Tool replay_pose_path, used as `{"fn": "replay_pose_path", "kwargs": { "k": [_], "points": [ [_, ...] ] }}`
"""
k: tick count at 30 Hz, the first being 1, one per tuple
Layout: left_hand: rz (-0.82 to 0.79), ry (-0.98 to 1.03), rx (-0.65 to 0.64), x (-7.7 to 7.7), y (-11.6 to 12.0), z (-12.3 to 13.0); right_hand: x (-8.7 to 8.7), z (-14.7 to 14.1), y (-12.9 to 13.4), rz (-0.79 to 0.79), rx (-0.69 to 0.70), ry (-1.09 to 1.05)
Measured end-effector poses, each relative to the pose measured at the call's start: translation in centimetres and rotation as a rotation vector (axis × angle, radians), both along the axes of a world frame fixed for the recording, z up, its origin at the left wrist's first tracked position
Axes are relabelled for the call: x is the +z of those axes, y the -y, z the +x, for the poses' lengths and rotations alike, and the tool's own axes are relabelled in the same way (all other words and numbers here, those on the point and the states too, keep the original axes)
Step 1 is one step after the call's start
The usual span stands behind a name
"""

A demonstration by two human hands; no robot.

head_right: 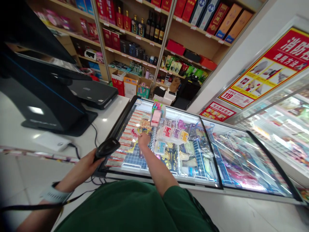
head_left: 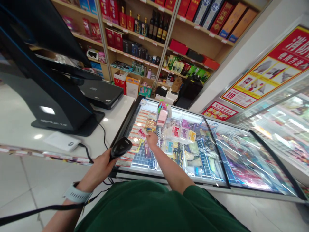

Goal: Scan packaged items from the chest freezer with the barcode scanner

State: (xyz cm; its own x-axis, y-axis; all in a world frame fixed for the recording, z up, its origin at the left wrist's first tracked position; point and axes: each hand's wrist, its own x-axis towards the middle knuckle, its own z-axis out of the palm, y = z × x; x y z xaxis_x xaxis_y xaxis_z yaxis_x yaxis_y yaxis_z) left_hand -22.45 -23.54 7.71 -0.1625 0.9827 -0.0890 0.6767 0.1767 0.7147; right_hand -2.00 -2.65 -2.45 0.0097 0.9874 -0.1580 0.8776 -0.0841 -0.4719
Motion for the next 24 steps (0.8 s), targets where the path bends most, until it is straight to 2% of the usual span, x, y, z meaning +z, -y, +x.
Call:
{"fn": "replay_pose_path", "kwargs": {
  "k": [6, 18, 24],
  "points": [
    [-0.036, -0.040, -0.035, 0.0, -0.9, 0.7, 0.2, 2.7, 1.9, -0.021, -0.060, -0.137],
    [0.009, -0.068, -0.188, 1.6, -3.4, 3.5, 3.0, 7.1, 4.9, 0.079, -0.228, -0.560],
    [0.007, -0.086, -0.276, 1.7, -4.2, 4.9, 3.8, 8.9, 6.3, 0.115, -0.253, -0.605]
  ]
}}
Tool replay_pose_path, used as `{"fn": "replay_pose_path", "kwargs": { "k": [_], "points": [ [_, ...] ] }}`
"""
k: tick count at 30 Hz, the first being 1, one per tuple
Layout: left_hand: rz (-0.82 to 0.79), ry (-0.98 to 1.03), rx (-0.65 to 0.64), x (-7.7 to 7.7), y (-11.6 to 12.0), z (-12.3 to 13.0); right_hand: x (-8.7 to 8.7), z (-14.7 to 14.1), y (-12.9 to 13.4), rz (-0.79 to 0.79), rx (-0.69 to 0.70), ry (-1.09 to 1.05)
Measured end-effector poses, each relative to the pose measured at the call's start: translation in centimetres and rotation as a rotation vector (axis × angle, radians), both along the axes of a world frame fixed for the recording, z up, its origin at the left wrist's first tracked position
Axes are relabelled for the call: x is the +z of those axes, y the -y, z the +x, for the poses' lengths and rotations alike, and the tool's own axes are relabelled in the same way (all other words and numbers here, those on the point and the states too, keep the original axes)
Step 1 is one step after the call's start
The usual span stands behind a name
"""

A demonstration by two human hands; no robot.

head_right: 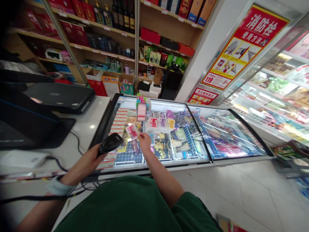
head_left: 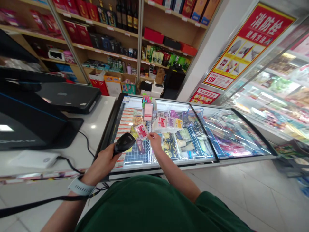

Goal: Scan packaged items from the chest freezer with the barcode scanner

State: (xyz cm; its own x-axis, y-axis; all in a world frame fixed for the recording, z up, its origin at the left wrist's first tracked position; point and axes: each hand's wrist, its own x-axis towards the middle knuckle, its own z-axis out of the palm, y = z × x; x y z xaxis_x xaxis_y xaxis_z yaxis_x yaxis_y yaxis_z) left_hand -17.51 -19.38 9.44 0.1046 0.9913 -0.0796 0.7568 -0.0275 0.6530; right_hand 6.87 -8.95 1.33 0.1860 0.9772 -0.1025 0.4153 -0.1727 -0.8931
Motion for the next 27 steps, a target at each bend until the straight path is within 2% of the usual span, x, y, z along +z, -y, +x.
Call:
{"fn": "replay_pose_path", "kwargs": {
  "k": [12, 19, 27],
  "points": [
    [0.017, -0.016, -0.089, 1.2, -0.7, 2.7, 1.7, 3.3, 2.7, 0.038, -0.091, -0.001],
    [0.022, -0.031, -0.156, 2.1, -1.0, 4.0, 1.1, 4.7, 3.4, 0.060, -0.136, -0.019],
    [0.010, -0.028, -0.192, 2.3, -1.0, 4.8, 0.7, 5.5, 4.1, 0.094, -0.185, -0.080]
  ]
}}
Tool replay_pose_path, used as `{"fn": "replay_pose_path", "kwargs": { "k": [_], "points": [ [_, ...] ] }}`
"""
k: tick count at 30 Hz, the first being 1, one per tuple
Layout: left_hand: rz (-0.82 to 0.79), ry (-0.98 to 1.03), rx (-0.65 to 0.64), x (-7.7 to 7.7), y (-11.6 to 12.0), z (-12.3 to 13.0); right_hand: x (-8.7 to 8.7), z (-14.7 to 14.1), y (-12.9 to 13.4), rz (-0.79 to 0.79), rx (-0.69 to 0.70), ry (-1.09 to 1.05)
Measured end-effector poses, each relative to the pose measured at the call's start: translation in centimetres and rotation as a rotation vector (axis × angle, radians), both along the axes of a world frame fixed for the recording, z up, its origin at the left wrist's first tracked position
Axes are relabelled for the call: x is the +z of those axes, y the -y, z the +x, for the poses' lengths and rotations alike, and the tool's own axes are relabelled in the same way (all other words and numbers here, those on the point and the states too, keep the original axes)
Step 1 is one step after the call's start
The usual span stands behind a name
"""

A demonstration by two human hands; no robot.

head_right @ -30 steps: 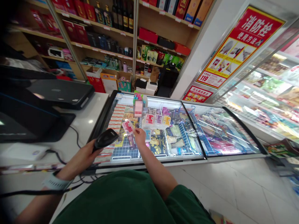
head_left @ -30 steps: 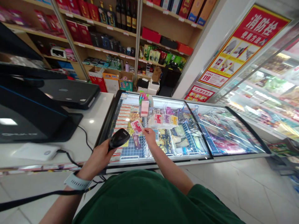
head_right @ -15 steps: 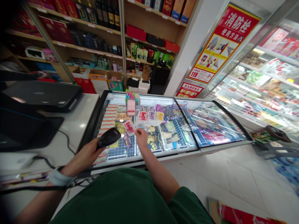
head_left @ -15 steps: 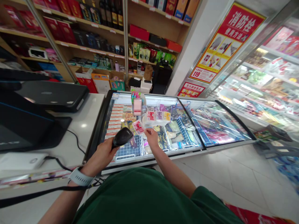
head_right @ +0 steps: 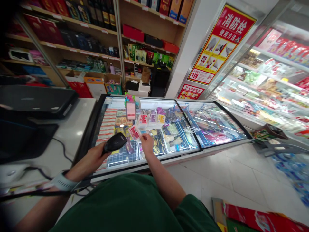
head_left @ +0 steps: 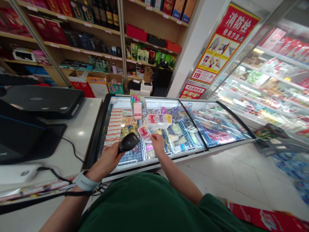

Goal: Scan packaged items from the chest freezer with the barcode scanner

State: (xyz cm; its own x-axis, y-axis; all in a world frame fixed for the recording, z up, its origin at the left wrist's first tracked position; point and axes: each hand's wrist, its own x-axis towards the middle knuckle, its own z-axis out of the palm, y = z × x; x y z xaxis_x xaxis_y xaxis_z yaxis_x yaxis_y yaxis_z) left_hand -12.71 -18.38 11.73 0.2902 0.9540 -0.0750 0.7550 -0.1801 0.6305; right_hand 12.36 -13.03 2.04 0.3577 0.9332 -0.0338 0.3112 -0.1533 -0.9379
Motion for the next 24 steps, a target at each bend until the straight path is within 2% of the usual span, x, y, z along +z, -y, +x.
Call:
{"fn": "replay_pose_path", "kwargs": {
  "k": [5, 14, 24],
  "points": [
    [0.000, -0.021, -0.010, 0.1, -0.1, 0.2, -0.1, 0.1, 0.4, 0.028, -0.004, -0.039],
    [0.026, -0.022, -0.031, -0.7, -0.2, 0.2, 0.0, 0.3, 0.8, 0.024, -0.017, -0.037],
    [0.023, -0.030, -0.026, -0.3, 0.1, 0.4, -0.2, 0.5, 1.1, 0.028, -0.029, -0.034]
  ]
}}
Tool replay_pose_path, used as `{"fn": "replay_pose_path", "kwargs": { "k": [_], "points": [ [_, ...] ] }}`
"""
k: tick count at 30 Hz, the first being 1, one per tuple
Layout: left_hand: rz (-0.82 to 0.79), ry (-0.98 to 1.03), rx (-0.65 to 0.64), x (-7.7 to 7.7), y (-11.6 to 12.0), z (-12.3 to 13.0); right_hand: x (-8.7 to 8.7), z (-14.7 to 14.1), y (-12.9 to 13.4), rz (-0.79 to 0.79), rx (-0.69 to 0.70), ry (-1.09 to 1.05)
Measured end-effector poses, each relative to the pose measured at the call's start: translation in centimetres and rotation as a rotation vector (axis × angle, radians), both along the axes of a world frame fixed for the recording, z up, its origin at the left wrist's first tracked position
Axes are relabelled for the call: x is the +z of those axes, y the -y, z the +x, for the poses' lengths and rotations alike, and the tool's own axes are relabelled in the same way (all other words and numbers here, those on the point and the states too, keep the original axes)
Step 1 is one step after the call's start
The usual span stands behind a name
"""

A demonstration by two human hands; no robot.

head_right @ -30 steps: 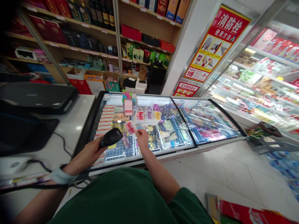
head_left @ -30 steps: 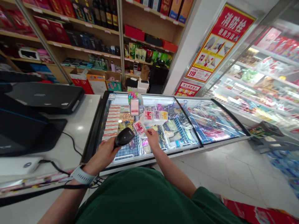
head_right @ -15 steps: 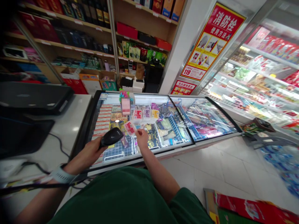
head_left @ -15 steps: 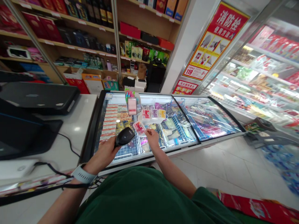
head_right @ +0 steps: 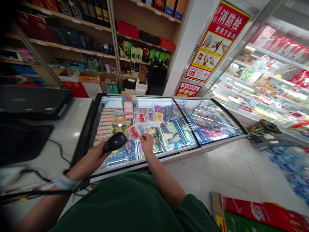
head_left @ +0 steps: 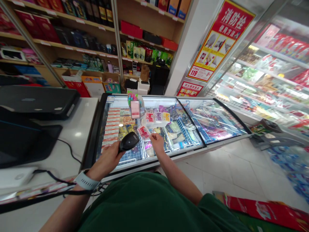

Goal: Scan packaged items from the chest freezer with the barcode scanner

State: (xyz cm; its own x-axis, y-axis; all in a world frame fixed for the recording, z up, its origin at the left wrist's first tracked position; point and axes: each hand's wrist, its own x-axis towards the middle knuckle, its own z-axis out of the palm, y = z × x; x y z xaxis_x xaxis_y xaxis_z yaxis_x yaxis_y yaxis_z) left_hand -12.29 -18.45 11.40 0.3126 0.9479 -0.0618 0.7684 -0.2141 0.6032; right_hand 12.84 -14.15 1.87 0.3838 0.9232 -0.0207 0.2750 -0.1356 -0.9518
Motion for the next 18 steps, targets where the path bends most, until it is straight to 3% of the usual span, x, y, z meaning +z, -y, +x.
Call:
{"fn": "replay_pose_path", "kwargs": {
  "k": [18],
  "points": [
    [0.007, 0.006, -0.012, -0.47, 0.10, -0.07, -0.33, 0.08, 0.22, 0.016, -0.004, 0.003]
  ]
}}
